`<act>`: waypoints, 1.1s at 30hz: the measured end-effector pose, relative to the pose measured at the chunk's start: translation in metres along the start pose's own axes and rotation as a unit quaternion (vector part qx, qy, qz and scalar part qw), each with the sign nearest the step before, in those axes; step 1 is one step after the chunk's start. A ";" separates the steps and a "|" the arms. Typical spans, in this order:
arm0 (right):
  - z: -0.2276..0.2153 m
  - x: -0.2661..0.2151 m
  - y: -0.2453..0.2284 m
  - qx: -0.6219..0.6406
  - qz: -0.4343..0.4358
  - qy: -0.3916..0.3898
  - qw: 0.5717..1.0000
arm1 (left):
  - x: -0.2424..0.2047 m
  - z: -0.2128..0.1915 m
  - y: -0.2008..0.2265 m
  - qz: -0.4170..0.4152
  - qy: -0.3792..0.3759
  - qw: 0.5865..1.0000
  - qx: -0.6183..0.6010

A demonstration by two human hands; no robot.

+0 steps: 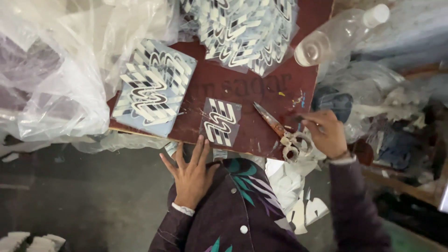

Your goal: The person uses shears to cut out individual sticker designs from a larger sheet. They trim the edges of each sticker, place the finished pieces on the table, and continue processing the remaining sheet.

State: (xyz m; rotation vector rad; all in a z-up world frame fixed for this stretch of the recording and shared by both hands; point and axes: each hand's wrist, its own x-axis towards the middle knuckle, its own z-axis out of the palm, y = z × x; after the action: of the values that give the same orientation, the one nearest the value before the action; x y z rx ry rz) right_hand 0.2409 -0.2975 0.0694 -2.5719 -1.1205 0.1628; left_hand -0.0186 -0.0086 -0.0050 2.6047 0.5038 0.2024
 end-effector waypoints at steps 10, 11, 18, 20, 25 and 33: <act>0.109 0.020 -0.174 -0.121 -0.119 -0.049 0.984 | -0.007 -0.006 0.000 -0.017 0.005 1.000 -0.010; 0.100 0.034 -0.171 -0.124 -0.115 -0.049 0.984 | -0.001 -0.006 0.001 -0.014 0.005 1.000 -0.013; 0.101 0.070 -0.172 -0.087 -0.112 -0.033 0.989 | 0.004 -0.006 0.001 -0.002 0.020 0.998 0.064; 0.099 0.079 -0.172 -0.078 -0.120 -0.042 0.989 | 0.000 -0.003 0.005 -0.006 0.018 0.998 0.061; 0.109 0.093 -0.154 -0.095 -0.172 -0.117 0.974 | -0.002 -0.003 0.005 -0.019 0.031 0.999 0.011; 0.102 0.082 -0.137 -0.109 -0.208 -0.101 0.967 | 0.006 -0.010 0.002 -0.010 0.038 0.999 0.015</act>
State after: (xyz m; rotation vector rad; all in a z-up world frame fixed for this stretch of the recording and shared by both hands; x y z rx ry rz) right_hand 0.1782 -0.1248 0.0225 -2.4714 -1.8166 0.2123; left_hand -0.0144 -0.0036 0.0053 2.6290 0.5622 0.2895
